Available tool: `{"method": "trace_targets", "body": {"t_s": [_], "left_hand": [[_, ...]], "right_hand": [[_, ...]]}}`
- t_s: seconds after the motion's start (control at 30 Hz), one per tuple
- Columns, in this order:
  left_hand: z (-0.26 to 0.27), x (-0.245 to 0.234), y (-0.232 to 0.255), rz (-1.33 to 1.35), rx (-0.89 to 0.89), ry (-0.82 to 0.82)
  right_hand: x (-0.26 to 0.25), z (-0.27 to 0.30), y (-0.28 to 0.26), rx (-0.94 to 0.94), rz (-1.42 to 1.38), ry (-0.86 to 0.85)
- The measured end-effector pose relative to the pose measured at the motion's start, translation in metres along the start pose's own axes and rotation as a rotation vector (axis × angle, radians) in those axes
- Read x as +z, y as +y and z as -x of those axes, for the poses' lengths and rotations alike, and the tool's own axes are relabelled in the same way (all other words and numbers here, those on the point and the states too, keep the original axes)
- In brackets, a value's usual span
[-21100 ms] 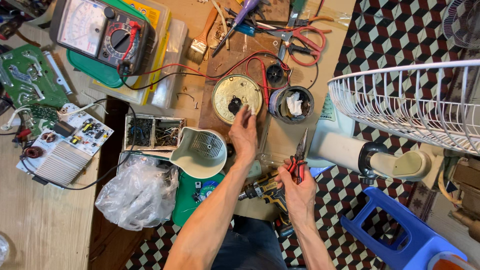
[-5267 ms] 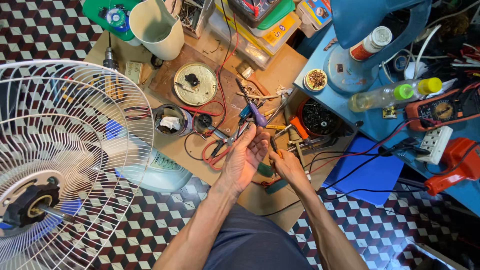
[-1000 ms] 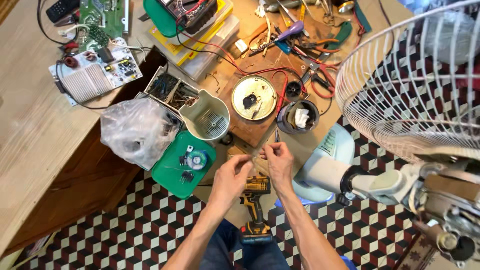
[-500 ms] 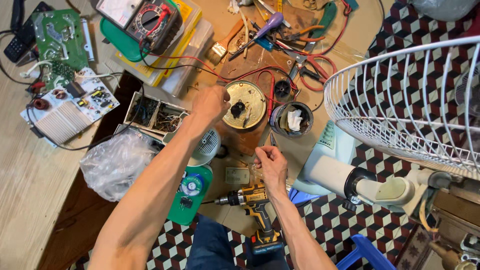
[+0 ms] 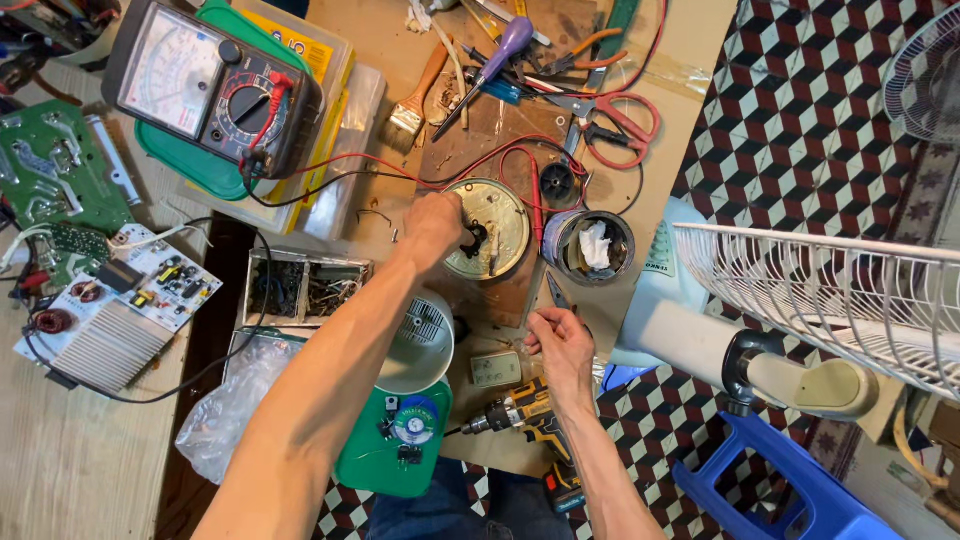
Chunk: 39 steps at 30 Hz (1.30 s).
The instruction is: The person repairs a fan by stripping wires, soldering connections, and wrapping them with electrical tape. They then attach the repaired component to the fan motor housing.
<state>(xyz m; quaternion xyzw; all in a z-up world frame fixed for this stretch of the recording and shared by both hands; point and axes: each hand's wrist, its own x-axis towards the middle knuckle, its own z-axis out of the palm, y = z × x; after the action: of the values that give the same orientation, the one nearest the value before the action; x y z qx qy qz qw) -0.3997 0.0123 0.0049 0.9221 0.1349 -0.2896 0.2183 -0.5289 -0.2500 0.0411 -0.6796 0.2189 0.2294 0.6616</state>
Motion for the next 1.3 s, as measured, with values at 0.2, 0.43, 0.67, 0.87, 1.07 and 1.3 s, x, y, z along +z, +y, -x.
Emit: {"method": "trace_targets", "body": {"t_s": [0.2, 0.43, 0.67, 0.87, 1.07, 1.3], "left_hand": [[0.008, -0.009, -0.003, 0.156, 0.007, -0.074], [0.006, -0.012, -0.017, 0.426, 0.033, -0.108], [0.025, -0.027, -0.026, 1.031, 0.066, -0.164], [0.052, -0.024, -0.043, 1.246, 0.091, -0.136], [0.059, -0.033, -0.04, 1.314, 0.135, -0.244], [0.071, -0.052, -0.021, 1.407, 0.122, -0.369]], "right_hand": [[0.005, -0.004, 0.001, 0.045, -0.001, 0.019], [0.018, -0.014, -0.013, 0.038, -0.027, 0.029], [0.024, -0.01, -0.043, 0.0, 0.009, 0.032], [0.029, -0.007, -0.054, -0.049, -0.008, 0.033], [0.047, 0.001, -0.091, -0.108, 0.029, 0.037], [0.077, 0.011, -0.151, -0.236, 0.141, -0.004]]}}
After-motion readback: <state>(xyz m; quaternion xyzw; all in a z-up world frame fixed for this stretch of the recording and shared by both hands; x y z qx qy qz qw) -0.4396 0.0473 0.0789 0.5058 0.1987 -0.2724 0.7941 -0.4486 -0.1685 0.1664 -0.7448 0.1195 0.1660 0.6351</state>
